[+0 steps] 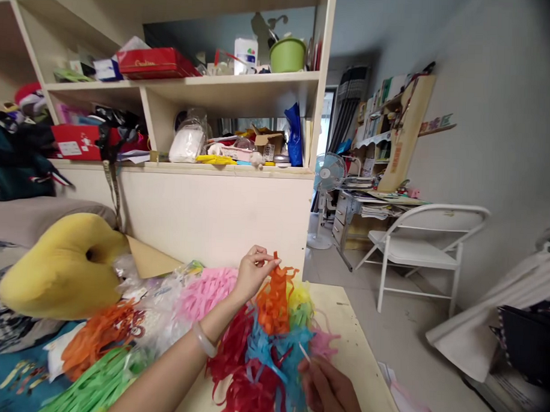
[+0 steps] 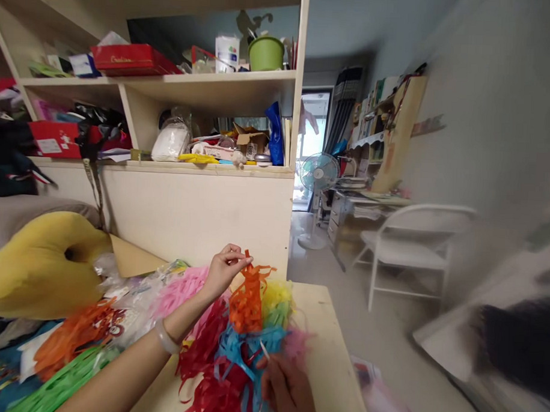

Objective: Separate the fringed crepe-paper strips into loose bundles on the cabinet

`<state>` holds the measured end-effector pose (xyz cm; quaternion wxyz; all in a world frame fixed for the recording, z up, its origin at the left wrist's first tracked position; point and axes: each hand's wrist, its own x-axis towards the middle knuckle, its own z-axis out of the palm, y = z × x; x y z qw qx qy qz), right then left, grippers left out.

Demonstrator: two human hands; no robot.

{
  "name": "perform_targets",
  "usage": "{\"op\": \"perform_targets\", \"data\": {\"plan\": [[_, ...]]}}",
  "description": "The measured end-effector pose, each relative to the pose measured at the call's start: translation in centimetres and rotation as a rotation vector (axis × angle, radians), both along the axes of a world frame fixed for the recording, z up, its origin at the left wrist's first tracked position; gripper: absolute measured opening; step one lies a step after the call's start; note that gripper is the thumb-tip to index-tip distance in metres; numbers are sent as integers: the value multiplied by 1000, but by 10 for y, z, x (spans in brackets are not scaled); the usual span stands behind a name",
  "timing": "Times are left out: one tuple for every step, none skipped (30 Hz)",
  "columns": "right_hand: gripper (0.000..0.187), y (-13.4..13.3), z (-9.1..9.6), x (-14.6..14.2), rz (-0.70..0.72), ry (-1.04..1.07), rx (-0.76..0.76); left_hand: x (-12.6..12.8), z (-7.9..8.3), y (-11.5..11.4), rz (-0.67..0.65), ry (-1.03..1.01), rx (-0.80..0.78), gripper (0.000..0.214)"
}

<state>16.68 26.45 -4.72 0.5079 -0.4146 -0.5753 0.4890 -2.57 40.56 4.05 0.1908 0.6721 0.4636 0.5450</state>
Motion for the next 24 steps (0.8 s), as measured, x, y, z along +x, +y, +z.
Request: {"op": "perform_targets", "data": {"plan": [[53, 4, 6, -3, 17, 7, 21, -4, 6, -2, -16, -56, 4, 34], [51, 7, 10, -6, 25, -1, 47, -7, 11, -5, -40, -104, -3, 37], [50, 10, 15, -7, 20, -16, 78, -8, 15, -7, -69, -146, -17, 39], [49, 12, 19, -8, 2, -33, 112, -8, 18, -10, -99, -187, -31, 40], [49, 15, 23, -8, -18, -51, 146, -7, 21, -13, -127, -225, -44, 40], [50, 17, 29, -8, -35, -70, 175, -6, 23, -17, -156, -259, -51, 40], [50, 19, 35, -7, -48, -93, 198, -3, 24, -21, -186, -288, -54, 40], [51, 21, 44, -5, -67, -115, 217, 1, 25, -26, -219, -313, -53, 39], [51, 23, 53, -4, -93, -138, 240, 4, 26, -32, -253, -333, -50, 39], [50, 24, 64, -3, -123, -163, 272, 8, 27, -38, -288, -349, -46, 39], [48, 25, 75, -2, -159, -188, 316, 12, 29, -44, -321, -363, -43, 39], [46, 25, 86, -2, -195, -216, 372, 15, 30, -51, -350, -373, -41, 39], [43, 25, 96, -2, -224, -251, 435, 17, 32, -58, -374, -381, -42, 38], [39, 24, 105, -3, -245, -291, 501, 19, 34, -66, -391, -386, -44, 36], [36, 22, 113, -4, -257, -333, 565, 21, 36, -74, -404, -387, -49, 34], [32, 19, 120, -5, -260, -375, 627, 22, 38, -82, -414, -385, -53, 32], [29, 15, 125, -6, -259, -414, 690, 23, 39, -91, -421, -382, -57, 31], [25, 10, 129, -7, -260, -450, 752, 23, 41, -100, -427, -380, -59, 32], [23, 5, 132, -8, -266, -485, 812, 23, 41, -108, -431, -376, -53, 35], [22, 0, 134, -8, -278, -518, 862, 23, 41, -117, -432, -369, -35, 39], [21, -5, 136, -9, -290, -551, 898, 23, 40, -125, -430, -352, -10, 42], [20, -10, 137, -9, -302, -579, 921, 23, 39, -132, -427, -327, 22, 44], [22, -15, 138, -9, -306, -602, 935, 23, 37, -137, -425, -295, 60, 44], [26, -19, 138, -10, -303, -622, 944, 22, 35, -142, -425, -263, 99, 41]]}}
